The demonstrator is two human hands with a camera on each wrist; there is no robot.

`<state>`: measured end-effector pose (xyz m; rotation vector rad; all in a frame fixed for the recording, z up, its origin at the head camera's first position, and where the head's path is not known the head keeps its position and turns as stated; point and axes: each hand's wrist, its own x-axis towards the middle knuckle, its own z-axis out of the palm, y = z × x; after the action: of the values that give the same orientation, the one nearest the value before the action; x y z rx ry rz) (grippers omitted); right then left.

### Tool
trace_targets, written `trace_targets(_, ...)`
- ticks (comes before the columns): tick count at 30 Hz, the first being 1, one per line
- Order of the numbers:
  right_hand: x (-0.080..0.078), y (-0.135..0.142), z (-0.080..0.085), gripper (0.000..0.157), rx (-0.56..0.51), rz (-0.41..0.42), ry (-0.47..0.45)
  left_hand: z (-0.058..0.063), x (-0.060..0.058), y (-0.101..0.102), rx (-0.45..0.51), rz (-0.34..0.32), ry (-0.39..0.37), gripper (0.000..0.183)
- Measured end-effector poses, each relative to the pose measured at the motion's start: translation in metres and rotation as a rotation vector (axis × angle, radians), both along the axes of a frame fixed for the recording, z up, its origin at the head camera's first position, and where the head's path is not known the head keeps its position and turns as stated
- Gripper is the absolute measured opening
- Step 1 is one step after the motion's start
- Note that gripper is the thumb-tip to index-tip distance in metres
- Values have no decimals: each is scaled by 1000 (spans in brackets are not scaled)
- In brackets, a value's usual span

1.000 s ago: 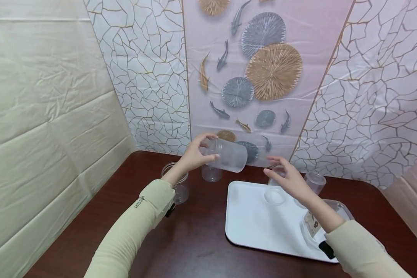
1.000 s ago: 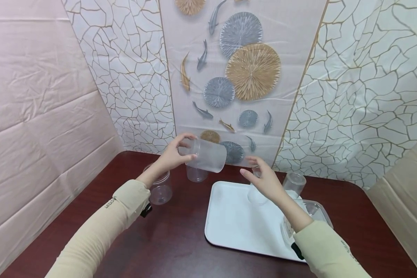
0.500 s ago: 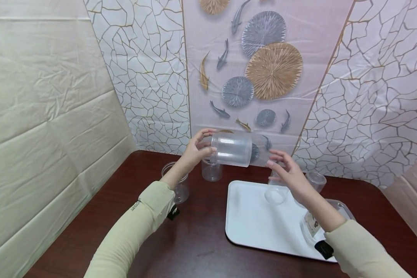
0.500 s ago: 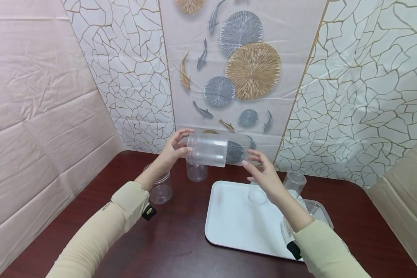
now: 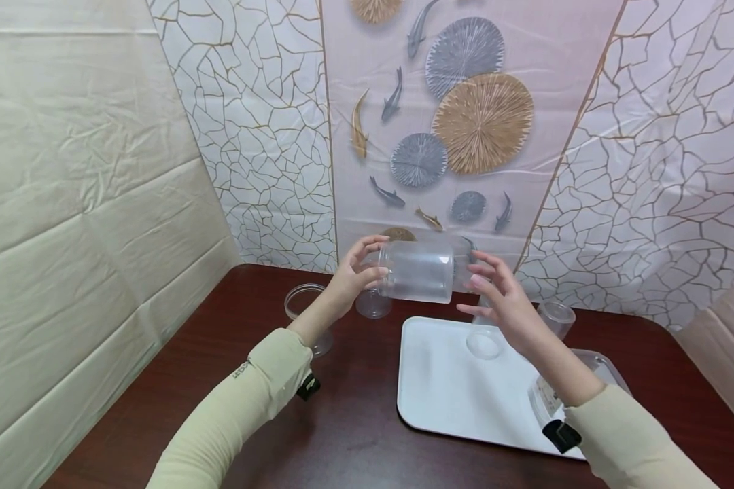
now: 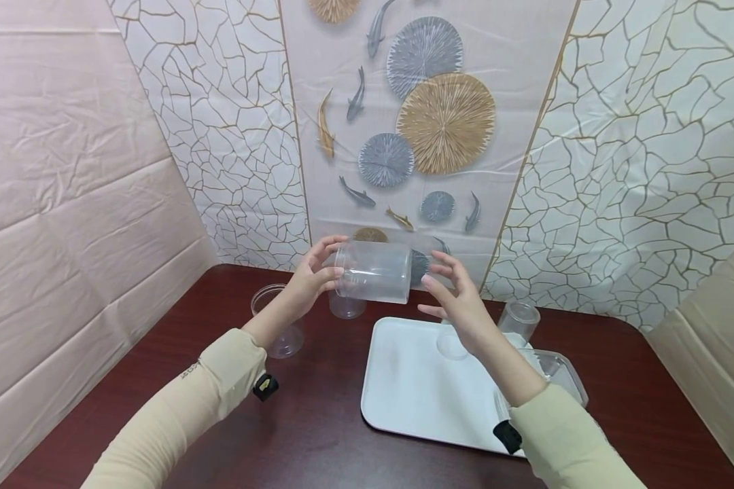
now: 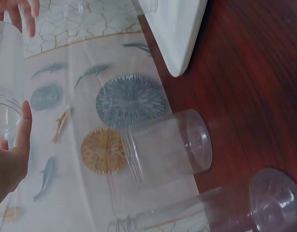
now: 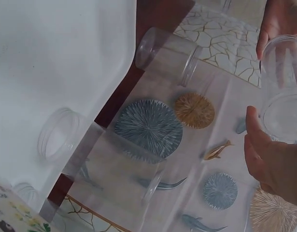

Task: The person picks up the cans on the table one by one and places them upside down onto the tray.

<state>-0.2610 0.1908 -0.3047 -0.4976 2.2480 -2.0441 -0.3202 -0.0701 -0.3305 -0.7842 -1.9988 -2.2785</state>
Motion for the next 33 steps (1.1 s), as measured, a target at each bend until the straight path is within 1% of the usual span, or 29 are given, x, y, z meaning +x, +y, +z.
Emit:
trace_targets(6, 4, -5, 3, 59, -4, 16, 0, 0, 7, 7, 24, -25, 10, 60)
trace_targets(14, 8, -6, 3, 61, 12, 53, 24, -1, 16, 11, 9, -17, 38, 61)
trace_targets(19, 10, -6, 2, 65, 57, 29, -3, -3, 20, 13, 15, -34, 39, 61)
trace_targets(22, 11, -7, 1, 65, 69, 16, -15, -3, 22, 14, 6, -47, 55, 61)
trace_targets(27, 13, -9, 0, 60, 60, 4, -24, -4, 24, 13, 0, -54, 79, 62)
trace_targets(33, 15, -11, -1, 56, 80, -11, -20, -6, 26, 11, -9, -62, 87, 63)
